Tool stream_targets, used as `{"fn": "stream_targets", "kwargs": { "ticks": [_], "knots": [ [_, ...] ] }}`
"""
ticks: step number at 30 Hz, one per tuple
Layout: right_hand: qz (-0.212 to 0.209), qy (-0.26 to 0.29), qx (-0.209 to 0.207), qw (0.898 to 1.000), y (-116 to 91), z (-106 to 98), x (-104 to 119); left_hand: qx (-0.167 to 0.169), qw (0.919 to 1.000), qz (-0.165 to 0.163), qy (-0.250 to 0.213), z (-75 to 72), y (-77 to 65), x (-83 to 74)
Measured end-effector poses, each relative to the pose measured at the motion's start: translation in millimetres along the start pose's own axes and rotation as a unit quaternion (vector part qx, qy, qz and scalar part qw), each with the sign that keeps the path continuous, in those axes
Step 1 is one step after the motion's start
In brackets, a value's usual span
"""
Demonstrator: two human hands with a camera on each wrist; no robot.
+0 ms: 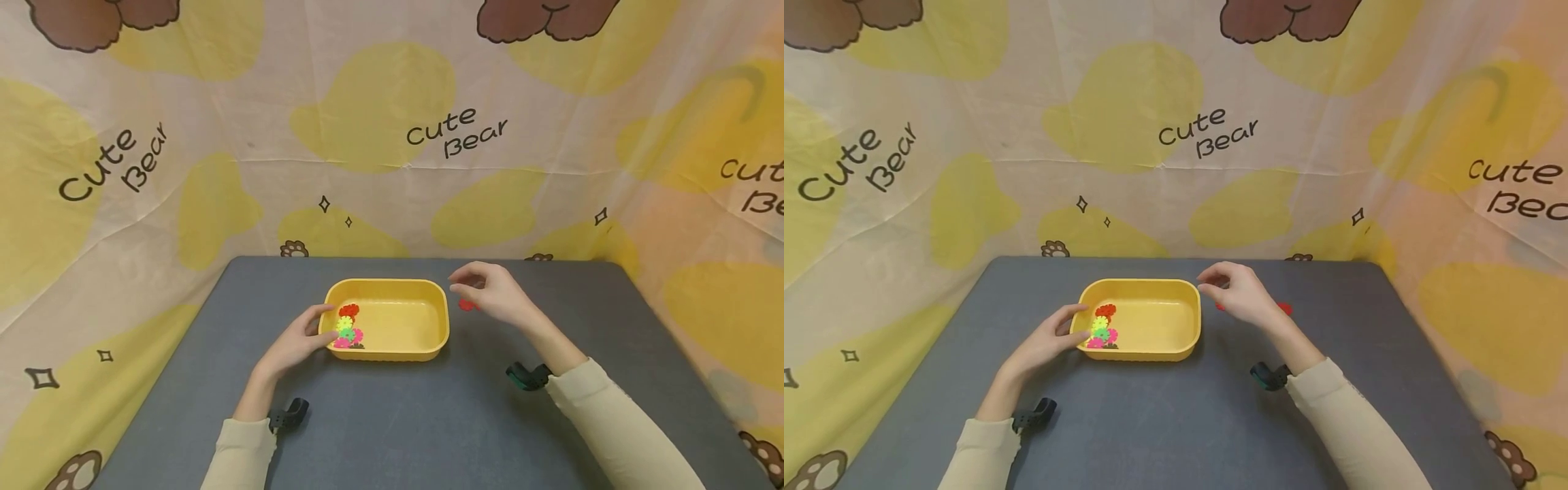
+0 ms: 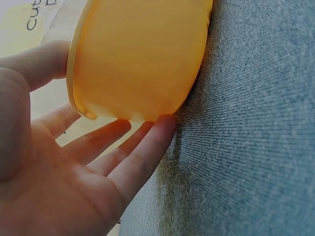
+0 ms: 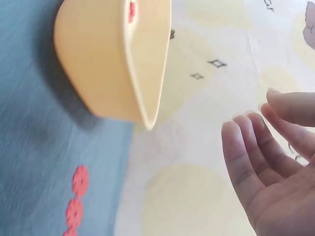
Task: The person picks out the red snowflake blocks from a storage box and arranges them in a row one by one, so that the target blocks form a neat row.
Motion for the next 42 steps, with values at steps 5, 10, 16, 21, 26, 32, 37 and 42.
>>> {"fn": "stream_targets", "kwargs": {
  "ticks": [5, 10, 16, 21, 26, 32, 37, 42],
  "knots": [
    [-0.017, 0.008, 0.006, 1.000, 9, 14, 14, -0.002, 1.0000, -0.001, 0.002, -1.1, 0.4, 0.0],
    [-0.033, 0.009, 0.011, 0.999, 19, 29, 22, -0.002, 1.0000, -0.006, 0.007, -0.5, 1.0, 0.3],
    [-0.041, 0.016, 0.019, 0.999, 30, 48, 29, 0.000, 1.0000, -0.005, 0.002, -0.1, 1.6, 1.0],
    [-0.059, 0.007, 0.028, 0.998, 40, 64, 37, -0.001, 1.0000, -0.007, 0.004, -1.2, 0.4, 2.4],
    [-0.071, 0.000, 0.036, 0.997, 49, 78, 42, 0.001, 1.0000, -0.001, 0.001, -0.4, 0.8, 2.3],
    [-0.059, 0.008, 0.045, 0.997, 58, 97, 42, 0.001, 1.0000, -0.002, 0.001, -0.7, 0.9, 2.3],
    [-0.056, 0.005, 0.053, 0.997, 66, 113, 41, 0.003, 1.0000, -0.004, -0.003, -0.7, 0.4, 2.1],
    [-0.067, 0.004, 0.057, 0.996, 73, 128, 44, 0.005, 0.9999, -0.007, -0.009, -0.9, -0.7, 1.3]
  ]
}}
Point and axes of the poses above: each hand's wrist, its own y-axis towards the middle knuckle, its own z-axis out of the palm, x = y × z, the point moved 9 cm from there along y, towards the middle knuckle
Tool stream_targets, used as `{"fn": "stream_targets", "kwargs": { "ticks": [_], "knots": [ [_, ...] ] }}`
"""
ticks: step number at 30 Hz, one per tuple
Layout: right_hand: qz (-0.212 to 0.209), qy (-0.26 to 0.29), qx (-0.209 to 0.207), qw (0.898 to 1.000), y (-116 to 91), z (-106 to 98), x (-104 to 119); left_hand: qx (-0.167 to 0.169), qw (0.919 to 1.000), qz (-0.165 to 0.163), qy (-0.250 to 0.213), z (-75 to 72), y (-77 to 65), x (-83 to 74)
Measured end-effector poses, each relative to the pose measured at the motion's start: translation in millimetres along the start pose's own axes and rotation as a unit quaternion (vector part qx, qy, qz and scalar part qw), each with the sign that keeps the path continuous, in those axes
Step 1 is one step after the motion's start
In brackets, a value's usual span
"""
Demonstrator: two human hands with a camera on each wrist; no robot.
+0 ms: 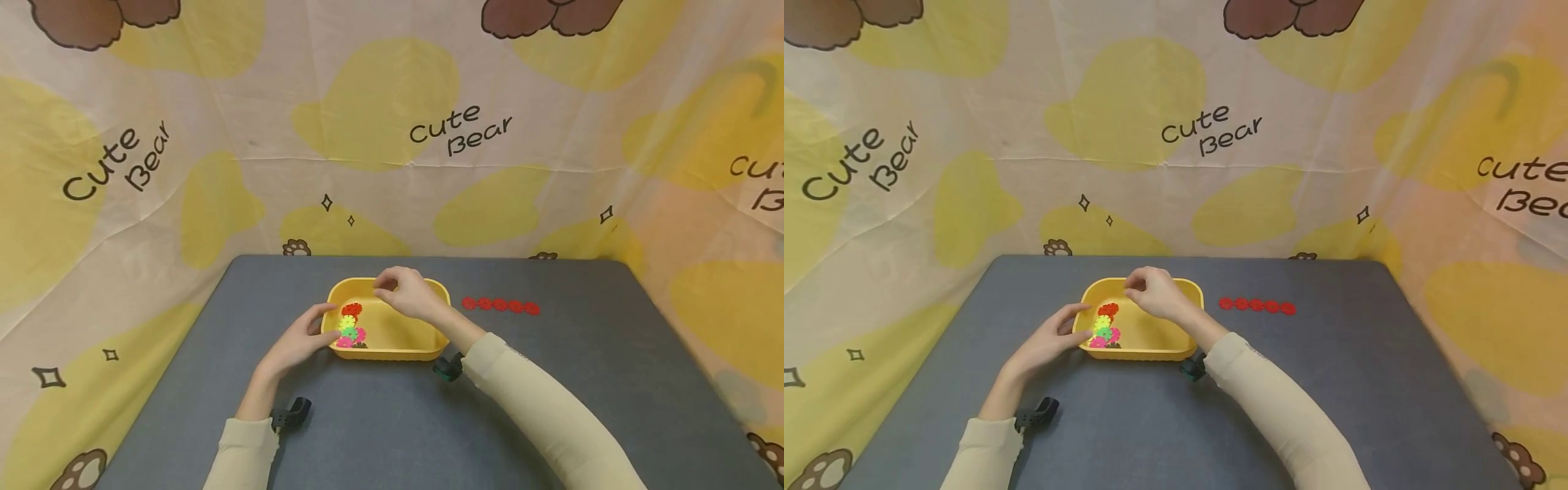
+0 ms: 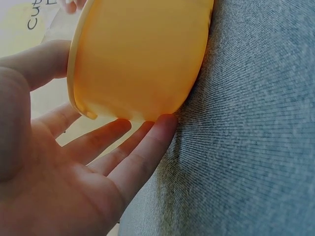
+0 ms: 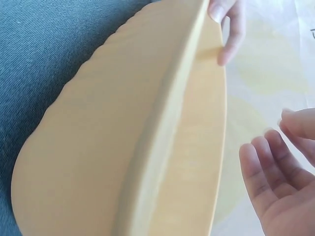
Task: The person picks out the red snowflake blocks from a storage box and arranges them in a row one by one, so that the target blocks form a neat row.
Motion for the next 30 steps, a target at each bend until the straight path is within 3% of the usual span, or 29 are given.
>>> {"fn": "stream_targets", "kwargs": {
  "ticks": [19, 30],
  "knots": [
    [0.029, -0.046, 0.033, 0.998, 37, 50, -12, 0.000, 1.0000, 0.006, -0.004, -1.1, -1.3, -1.7],
    [0.057, -0.054, 0.053, 0.996, 43, 71, -29, 0.003, 0.9999, 0.016, -0.005, -0.7, -0.2, 1.8]
  ]
}}
Point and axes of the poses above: each hand's wrist, its own y-axis towards the middle knuckle, its own z-axis out of the palm, x = y × z, the point moved 9 cm from there along y, towards the middle knuckle
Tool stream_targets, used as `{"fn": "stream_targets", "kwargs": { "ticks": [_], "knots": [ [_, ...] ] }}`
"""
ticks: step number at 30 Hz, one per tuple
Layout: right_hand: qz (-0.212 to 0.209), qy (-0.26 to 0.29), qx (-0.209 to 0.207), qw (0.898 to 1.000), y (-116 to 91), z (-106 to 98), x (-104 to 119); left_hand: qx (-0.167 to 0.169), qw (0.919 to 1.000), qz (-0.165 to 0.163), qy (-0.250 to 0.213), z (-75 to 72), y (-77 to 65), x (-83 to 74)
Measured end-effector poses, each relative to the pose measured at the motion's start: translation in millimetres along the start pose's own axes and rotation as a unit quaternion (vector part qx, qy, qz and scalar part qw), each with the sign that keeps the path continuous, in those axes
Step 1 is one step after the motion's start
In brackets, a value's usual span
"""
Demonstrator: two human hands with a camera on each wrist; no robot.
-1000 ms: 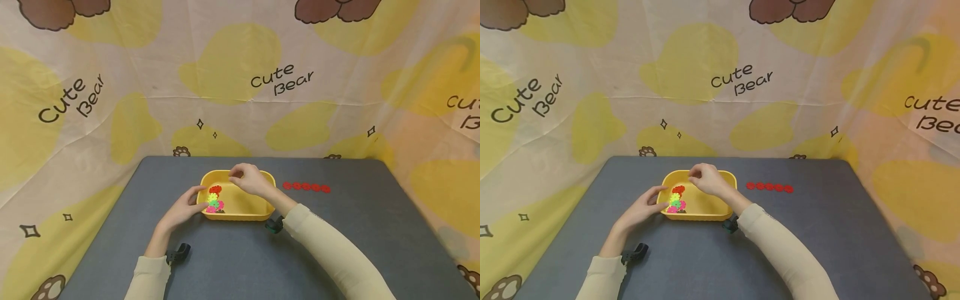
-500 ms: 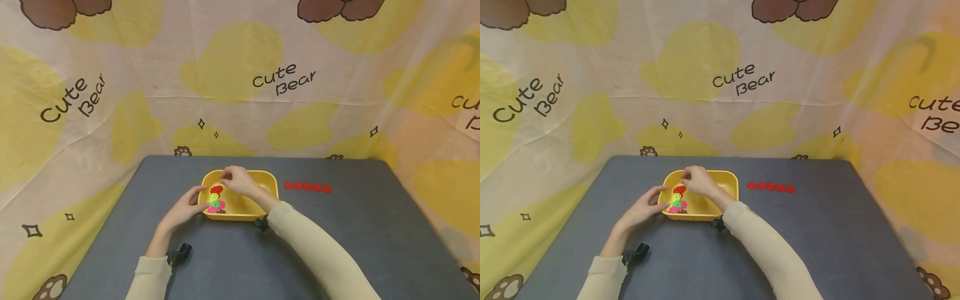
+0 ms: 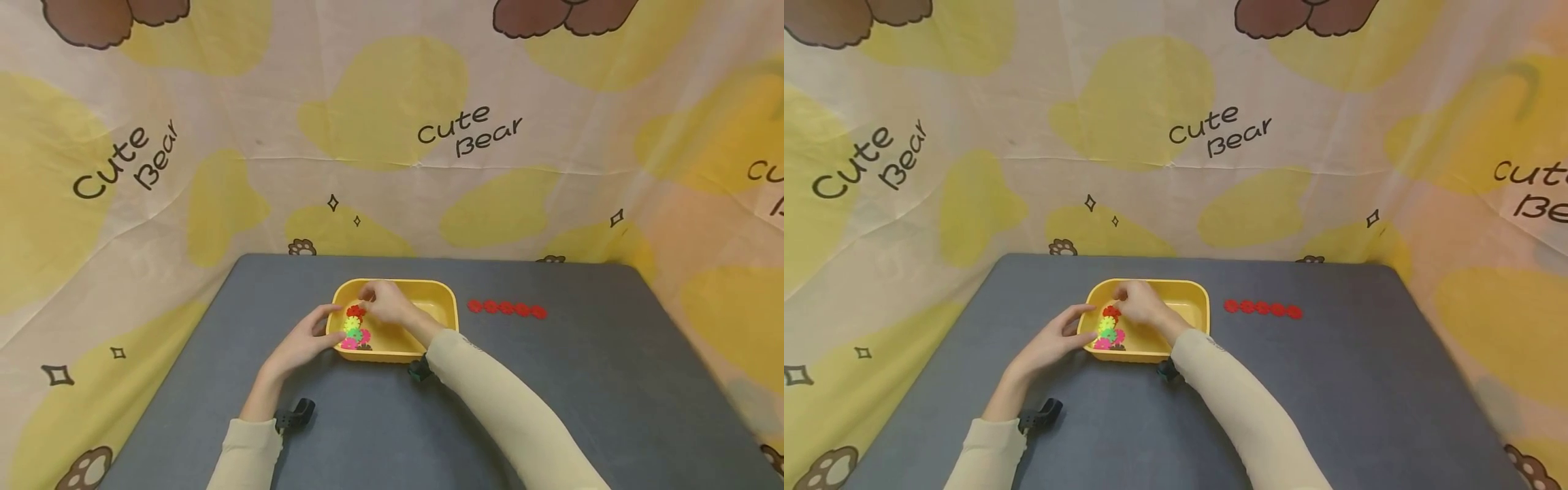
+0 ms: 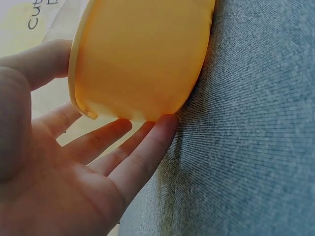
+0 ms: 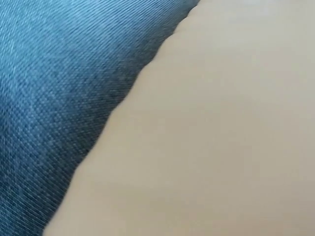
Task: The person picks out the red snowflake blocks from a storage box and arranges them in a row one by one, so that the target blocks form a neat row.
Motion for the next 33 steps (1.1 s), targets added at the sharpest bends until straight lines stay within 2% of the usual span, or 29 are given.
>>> {"fn": "stream_targets", "kwargs": {
  "ticks": [7, 16, 26, 33],
  "knots": [
    [-0.003, -0.004, 0.016, 1.000, 5, 12, -4, 0.001, 1.0000, 0.003, -0.007, 0.2, -0.5, -2.3],
    [-0.006, -0.044, 0.035, 0.998, 4, 20, -5, 0.002, 0.9999, 0.010, -0.010, 0.9, -0.8, -3.5],
    [-0.017, -0.082, 0.024, 0.996, 7, 23, -6, -0.003, 0.9999, 0.013, -0.003, -0.5, -1.3, -4.6],
    [-0.012, -0.088, 0.024, 0.996, 6, 25, -6, -0.004, 0.9999, 0.011, 0.000, -1.4, -1.0, -3.8]
  ]
}}
Point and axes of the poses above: each hand's wrist, its own y-axis towards the middle knuckle, its own z-axis out of the palm, x = y × z, the point moved 9 cm from there along y, towards the middle knuckle
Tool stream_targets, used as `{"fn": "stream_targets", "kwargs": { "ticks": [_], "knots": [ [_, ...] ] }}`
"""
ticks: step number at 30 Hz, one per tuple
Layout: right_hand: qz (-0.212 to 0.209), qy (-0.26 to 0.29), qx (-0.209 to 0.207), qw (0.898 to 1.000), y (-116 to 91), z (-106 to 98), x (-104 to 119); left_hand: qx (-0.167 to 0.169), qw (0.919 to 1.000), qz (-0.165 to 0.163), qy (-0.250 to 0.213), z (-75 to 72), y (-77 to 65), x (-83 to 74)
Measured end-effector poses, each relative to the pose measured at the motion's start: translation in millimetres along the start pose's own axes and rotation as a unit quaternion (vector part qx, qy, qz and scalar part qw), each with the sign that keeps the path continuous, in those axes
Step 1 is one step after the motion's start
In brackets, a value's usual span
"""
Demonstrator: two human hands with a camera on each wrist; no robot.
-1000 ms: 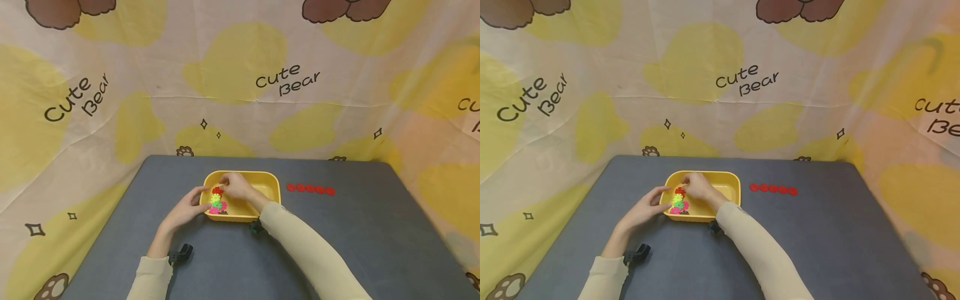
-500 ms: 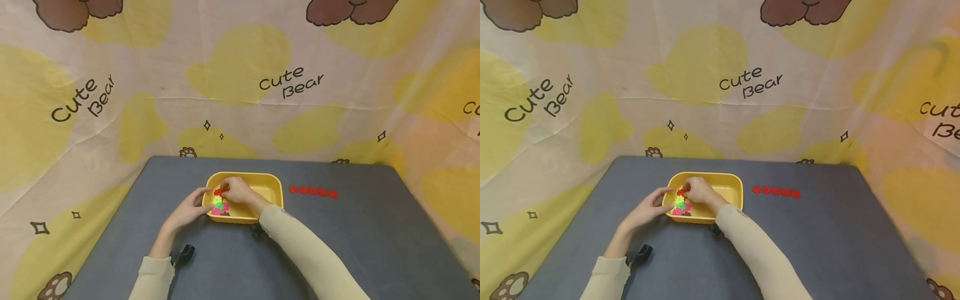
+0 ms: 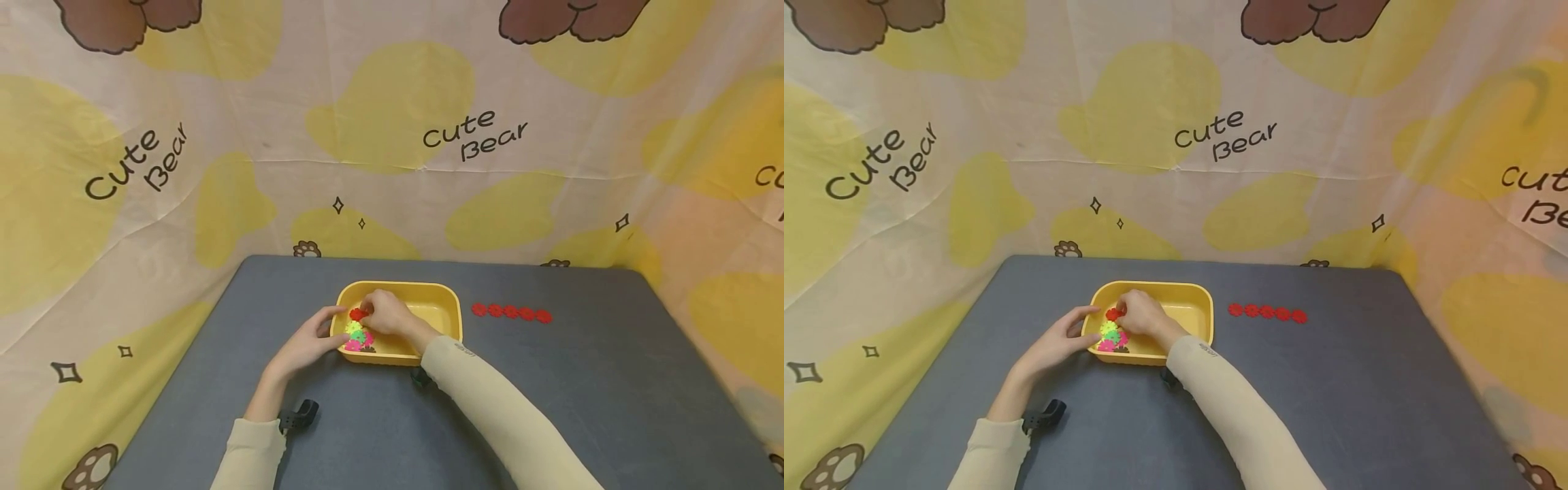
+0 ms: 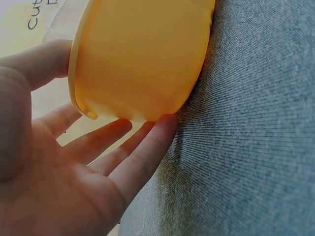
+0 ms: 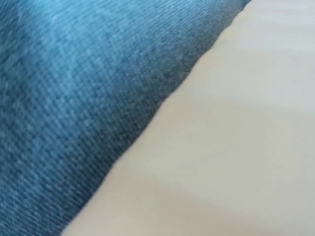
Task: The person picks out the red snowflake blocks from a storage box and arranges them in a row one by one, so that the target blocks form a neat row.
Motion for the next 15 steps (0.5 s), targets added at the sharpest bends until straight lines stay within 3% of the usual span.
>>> {"fn": "stream_targets", "kwargs": {
  "ticks": [15],
  "knots": [
    [0.000, -0.012, 0.004, 1.000, -2.0, 4.2, 1.7, -0.003, 0.9999, -0.007, 0.007, 0.0, -0.5, 1.4]
  ]
}}
Point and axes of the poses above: each hand's wrist, its own y-axis towards the middle knuckle, its own z-axis out of the palm, x = y × z, the point moved 9 cm from there along y, towards the middle knuckle
